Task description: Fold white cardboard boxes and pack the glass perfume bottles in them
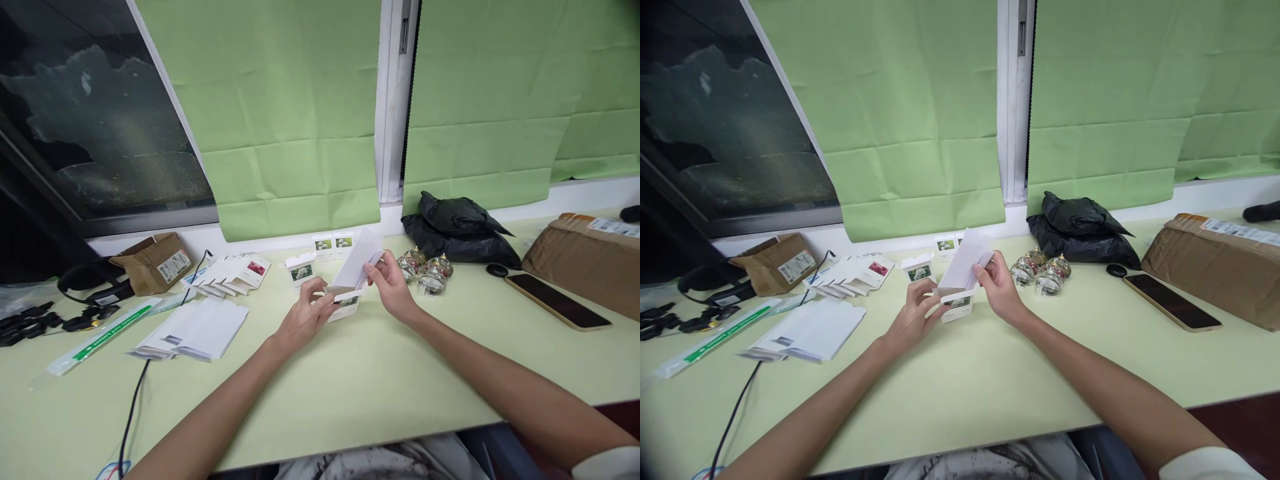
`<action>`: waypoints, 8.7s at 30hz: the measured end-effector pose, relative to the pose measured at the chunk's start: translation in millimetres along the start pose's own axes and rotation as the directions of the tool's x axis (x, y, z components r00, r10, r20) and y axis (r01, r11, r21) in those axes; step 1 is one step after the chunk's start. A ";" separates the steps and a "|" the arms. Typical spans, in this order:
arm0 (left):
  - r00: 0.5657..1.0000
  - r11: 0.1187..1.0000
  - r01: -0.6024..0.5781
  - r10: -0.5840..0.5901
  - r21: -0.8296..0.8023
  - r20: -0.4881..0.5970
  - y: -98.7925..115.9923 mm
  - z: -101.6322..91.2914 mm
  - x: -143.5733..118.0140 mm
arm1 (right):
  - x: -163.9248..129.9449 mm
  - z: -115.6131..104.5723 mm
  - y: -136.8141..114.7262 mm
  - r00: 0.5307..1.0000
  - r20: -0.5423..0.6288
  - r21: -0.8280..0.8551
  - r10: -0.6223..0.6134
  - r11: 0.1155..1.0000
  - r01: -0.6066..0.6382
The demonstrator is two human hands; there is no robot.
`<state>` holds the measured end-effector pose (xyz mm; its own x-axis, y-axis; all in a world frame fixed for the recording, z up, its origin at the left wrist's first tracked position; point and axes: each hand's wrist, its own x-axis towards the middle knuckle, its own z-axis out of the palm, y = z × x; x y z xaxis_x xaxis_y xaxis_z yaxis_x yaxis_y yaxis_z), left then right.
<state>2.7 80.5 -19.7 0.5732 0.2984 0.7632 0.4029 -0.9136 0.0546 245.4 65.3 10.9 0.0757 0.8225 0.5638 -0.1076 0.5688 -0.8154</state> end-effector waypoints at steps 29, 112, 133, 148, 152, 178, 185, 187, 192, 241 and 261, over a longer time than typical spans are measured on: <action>0.984 0.981 0.066 -0.095 -0.184 -0.153 4.2 12.8 1.9 | -7.1 -8.8 14.5 0.983 0.137 -0.307 -0.124 0.938 0.161; 0.990 0.965 0.079 -0.105 -0.251 -0.095 -3.3 12.9 -2.2 | 4.1 -19.8 1.0 0.872 0.400 -0.474 -0.282 0.751 0.460; 0.995 0.982 0.091 -0.098 -0.166 -0.034 -3.6 6.7 -1.7 | 5.0 -22.8 1.8 0.805 0.473 -0.523 -0.359 0.621 0.584; 0.997 0.996 0.060 -0.063 -0.068 -0.044 -1.8 3.6 1.2 | 6.1 -24.9 8.7 0.788 0.511 -0.539 -0.344 0.585 0.605; 0.997 0.996 0.058 -0.062 -0.074 -0.051 -1.3 3.3 3.0 | 6.0 -25.4 8.7 0.791 0.520 -0.547 -0.323 0.586 0.598; 0.996 0.993 0.065 -0.070 -0.096 -0.051 -1.8 5.1 3.5 | 0.7 -19.1 0.2 0.815 0.505 -0.494 -0.286 0.678 0.544; 0.997 0.997 0.064 -0.065 -0.035 -0.030 -1.6 3.8 3.0 | 3.7 -21.0 -0.9 0.864 0.441 -0.442 -0.243 0.779 0.444; 0.999 0.999 0.046 -0.046 -0.013 -0.020 -2.2 2.3 2.3 | 4.4 -21.6 -0.7 0.864 0.445 -0.435 -0.235 0.787 0.437; 0.999 0.999 -0.041 0.040 0.035 0.021 -3.3 -2.3 0.2 | -0.5 -22.2 -2.0 0.780 0.560 -0.467 -0.281 0.670 0.577; 0.995 0.989 -0.082 0.074 0.125 0.069 -8.7 8.7 -8.5 | -27.4 -39.5 -0.2 0.630 0.692 -0.498 -0.353 0.398 0.770; 0.990 0.991 0.120 -0.115 -0.057 0.086 -2.6 5.5 -2.0 | -26.9 -41.9 -2.4 0.728 0.555 -0.603 -0.403 0.408 0.685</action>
<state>4.4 83.8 -24.9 0.5826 0.4238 0.6935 0.4272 -0.8856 0.1823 285.1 41.7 -7.9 -0.4513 0.3699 0.8121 0.6057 0.7953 -0.0256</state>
